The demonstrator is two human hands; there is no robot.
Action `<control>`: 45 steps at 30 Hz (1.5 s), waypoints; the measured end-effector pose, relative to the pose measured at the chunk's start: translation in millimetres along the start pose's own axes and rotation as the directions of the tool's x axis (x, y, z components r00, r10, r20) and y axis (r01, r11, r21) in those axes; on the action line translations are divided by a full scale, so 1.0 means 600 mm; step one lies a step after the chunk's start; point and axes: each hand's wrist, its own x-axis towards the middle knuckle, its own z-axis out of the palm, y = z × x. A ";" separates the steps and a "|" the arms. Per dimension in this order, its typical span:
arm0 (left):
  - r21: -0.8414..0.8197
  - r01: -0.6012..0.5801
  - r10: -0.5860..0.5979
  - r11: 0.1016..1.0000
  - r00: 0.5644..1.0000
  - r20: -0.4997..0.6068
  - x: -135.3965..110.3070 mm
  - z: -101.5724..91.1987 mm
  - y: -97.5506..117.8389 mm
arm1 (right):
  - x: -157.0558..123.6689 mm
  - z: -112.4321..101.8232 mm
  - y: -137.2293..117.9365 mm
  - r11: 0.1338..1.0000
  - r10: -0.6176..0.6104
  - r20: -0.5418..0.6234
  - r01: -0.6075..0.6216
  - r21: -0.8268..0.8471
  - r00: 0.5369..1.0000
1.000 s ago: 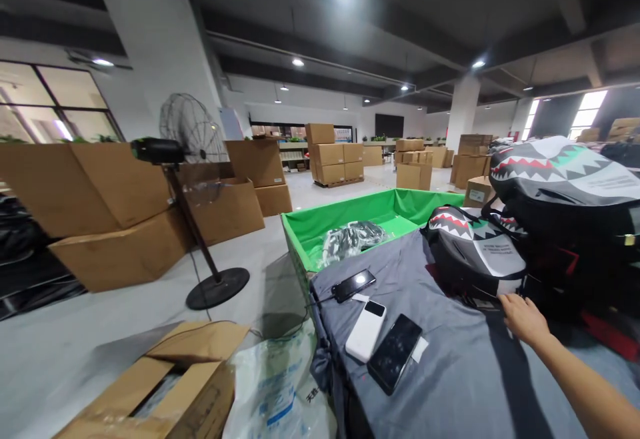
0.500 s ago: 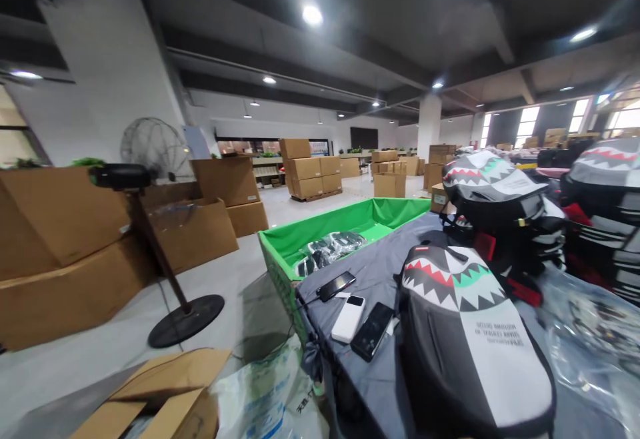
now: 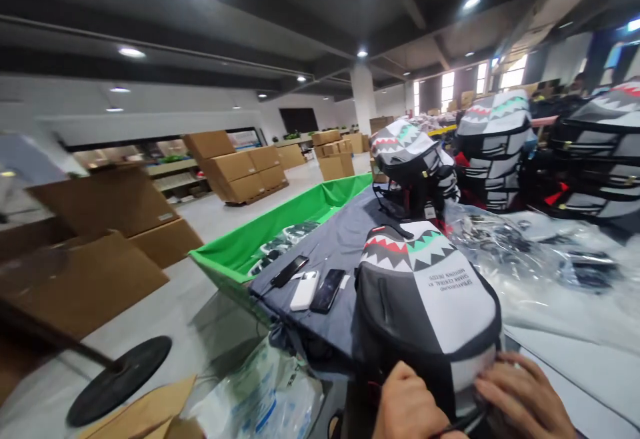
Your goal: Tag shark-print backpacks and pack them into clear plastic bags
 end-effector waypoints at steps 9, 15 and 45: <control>0.457 -0.016 0.017 0.889 1.000 0.001 -0.058 0.059 -0.049 | -0.071 0.010 -0.016 0.719 0.570 0.306 -0.643 0.263 0.762; 0.360 0.113 -0.102 0.926 0.994 -0.049 -0.075 0.131 -0.042 | -0.180 -0.046 0.074 0.460 0.886 0.129 -0.879 -0.125 0.445; -0.150 0.040 -0.005 0.988 0.974 0.228 -0.066 0.194 0.051 | -0.088 -0.056 -0.066 0.944 0.301 0.422 -0.330 -0.005 0.855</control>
